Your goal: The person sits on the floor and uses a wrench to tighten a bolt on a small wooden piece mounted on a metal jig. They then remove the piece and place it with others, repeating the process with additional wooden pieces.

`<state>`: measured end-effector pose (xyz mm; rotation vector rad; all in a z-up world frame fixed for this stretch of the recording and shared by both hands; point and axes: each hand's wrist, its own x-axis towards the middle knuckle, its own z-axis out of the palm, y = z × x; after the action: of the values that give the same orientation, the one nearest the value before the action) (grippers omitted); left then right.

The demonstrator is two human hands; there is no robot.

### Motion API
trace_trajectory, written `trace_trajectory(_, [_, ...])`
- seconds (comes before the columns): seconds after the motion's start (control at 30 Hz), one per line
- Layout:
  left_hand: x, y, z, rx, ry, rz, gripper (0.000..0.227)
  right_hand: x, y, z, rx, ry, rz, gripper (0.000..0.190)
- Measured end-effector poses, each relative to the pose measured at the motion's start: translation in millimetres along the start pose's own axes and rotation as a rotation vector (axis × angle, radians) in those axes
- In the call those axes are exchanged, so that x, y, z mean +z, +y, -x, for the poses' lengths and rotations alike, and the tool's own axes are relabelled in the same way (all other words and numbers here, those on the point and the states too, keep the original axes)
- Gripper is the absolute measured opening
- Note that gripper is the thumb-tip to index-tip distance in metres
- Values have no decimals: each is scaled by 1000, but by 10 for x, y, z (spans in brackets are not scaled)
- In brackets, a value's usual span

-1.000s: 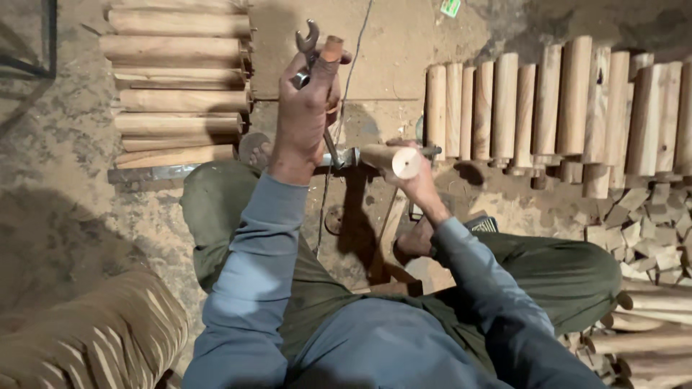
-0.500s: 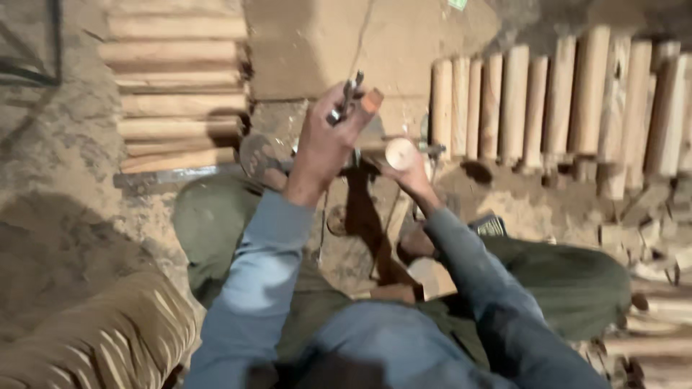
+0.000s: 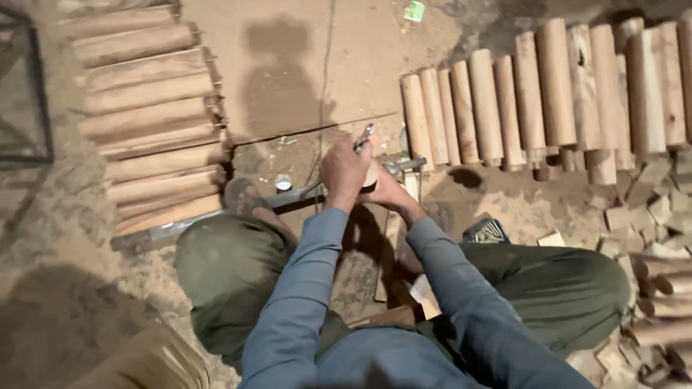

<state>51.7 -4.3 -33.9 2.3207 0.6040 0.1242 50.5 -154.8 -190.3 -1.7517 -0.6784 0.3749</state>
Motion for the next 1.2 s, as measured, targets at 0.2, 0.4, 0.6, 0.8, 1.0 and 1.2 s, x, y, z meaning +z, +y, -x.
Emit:
trace_trajectory(0.2, [118,-84,-15,36,18,-55,37,-356,687,565,628,663,182,63])
trace_trajectory(0.4, [333,-258,17,-132,-119,-181,43,-395,1182,925,774,362,86,78])
trace_trajectory(0.6, [337,-204,18,-154,-59,-121,44,-818,814,780,971,101,416,77])
trace_trajectory(0.8, [196,-73,102,-68,-22,-61,33,-1421,496,0,873,9,485,56])
trace_trajectory(1.0, [222,-90,106,-68,-27,-34,29,-1218,837,-556,720,221,841,40])
trace_trajectory(1.2, [99,-9,67,-13,4,-6,25,-1160,1050,-1034,601,174,832,48])
